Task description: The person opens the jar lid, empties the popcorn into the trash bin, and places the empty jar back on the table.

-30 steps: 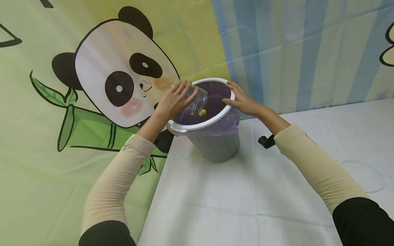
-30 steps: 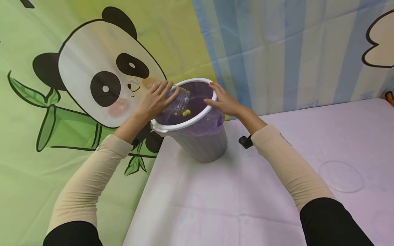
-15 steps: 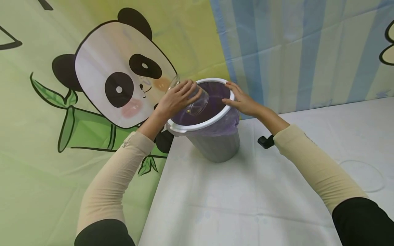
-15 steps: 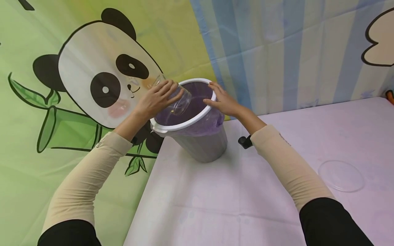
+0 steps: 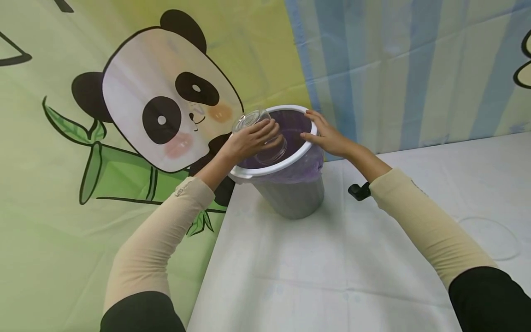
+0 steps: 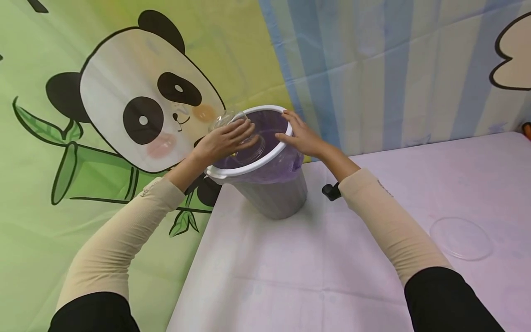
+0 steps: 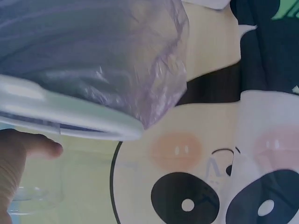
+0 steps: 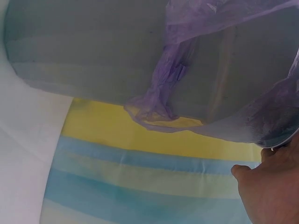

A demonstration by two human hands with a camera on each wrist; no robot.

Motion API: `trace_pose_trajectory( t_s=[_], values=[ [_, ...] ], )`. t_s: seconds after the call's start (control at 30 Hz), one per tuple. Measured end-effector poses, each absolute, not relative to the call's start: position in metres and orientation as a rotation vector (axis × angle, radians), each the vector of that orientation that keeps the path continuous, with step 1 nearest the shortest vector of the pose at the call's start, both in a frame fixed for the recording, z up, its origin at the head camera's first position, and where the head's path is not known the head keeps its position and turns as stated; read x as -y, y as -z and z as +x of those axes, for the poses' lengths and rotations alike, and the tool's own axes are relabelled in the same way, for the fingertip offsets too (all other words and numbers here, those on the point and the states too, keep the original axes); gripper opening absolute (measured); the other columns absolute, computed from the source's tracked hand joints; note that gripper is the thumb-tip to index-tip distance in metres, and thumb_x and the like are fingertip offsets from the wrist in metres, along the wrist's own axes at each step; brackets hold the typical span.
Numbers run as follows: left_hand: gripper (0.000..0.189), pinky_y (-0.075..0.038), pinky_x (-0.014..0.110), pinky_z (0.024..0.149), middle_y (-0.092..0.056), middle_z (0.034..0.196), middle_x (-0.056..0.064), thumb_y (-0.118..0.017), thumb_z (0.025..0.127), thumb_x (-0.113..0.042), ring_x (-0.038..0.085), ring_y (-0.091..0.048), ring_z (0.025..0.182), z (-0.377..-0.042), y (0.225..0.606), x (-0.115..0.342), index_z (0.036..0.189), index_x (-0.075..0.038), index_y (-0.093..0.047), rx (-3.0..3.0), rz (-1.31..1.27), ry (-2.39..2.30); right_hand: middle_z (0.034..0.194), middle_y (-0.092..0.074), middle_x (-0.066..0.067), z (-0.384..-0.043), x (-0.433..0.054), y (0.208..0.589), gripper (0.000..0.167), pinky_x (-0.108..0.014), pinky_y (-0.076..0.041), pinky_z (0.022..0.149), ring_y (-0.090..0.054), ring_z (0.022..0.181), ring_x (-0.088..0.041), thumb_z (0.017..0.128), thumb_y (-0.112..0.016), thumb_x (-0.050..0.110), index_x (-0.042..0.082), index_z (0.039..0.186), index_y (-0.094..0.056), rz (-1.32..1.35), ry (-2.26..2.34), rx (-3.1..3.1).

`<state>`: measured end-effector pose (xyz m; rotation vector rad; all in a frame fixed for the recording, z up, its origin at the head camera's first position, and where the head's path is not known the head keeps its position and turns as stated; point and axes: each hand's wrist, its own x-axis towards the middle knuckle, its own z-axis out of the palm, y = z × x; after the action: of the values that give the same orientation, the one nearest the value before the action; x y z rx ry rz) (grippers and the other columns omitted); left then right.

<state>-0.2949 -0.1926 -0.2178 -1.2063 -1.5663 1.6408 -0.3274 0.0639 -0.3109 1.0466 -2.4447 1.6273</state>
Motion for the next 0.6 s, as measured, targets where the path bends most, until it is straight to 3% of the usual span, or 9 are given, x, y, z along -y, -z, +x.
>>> trace_pose_trajectory(
  t_s=[0.1, 0.27, 0.37, 0.6],
  values=[
    [0.053, -0.014, 0.037, 0.11, -0.032, 0.142, 0.012, -0.047, 0.094, -0.014, 0.028, -0.03, 0.13, -0.294, 0.219, 0.1941, 0.143, -0.021, -0.026, 1.685, -1.167, -1.595, 0.153, 0.0, -0.007, -0.3225, -0.0638, 0.3064, 0.074, -0.053, -0.011, 0.107, -0.001, 0.139, -0.026, 0.092, -0.05, 0.034, 0.003, 0.146, -0.011, 1.055, -1.637, 2.448],
    [0.078, -0.017, 0.039, 0.109, -0.032, 0.141, 0.013, -0.07, 0.077, -0.007, 0.031, -0.03, 0.128, -0.2926, 0.2225, 0.197, 0.142, -0.016, -0.028, 2.133, -0.982, -1.282, 0.153, 0.0, -0.006, -0.3271, -0.0633, 0.3111, 0.074, -0.053, -0.011, 0.107, -0.001, 0.139, -0.025, 0.092, -0.05, 0.036, 0.004, 0.147, -0.012, 1.056, -1.628, 2.441],
    [0.081, -0.02, 0.042, 0.107, -0.034, 0.137, 0.016, -0.071, 0.072, -0.002, 0.033, -0.031, 0.125, -0.2937, 0.2253, 0.1985, 0.141, -0.013, -0.03, 2.369, -0.871, -0.982, 0.153, 0.0, -0.007, -0.3275, -0.0638, 0.3115, 0.073, -0.053, -0.01, 0.107, 0.0, 0.139, -0.025, 0.093, -0.049, 0.036, 0.003, 0.147, -0.011, 1.057, -1.621, 2.438],
    [0.101, -0.023, 0.043, 0.103, -0.037, 0.135, 0.016, -0.082, 0.054, -0.022, 0.032, -0.034, 0.124, -0.2915, 0.2211, 0.2, 0.14, -0.012, -0.029, 2.625, -0.592, -0.271, 0.153, 0.001, -0.006, -0.3291, -0.0636, 0.3119, 0.073, -0.053, -0.01, 0.107, 0.0, 0.139, -0.025, 0.093, -0.048, 0.036, 0.004, 0.147, -0.011, 1.067, -1.612, 2.442]
  ],
)
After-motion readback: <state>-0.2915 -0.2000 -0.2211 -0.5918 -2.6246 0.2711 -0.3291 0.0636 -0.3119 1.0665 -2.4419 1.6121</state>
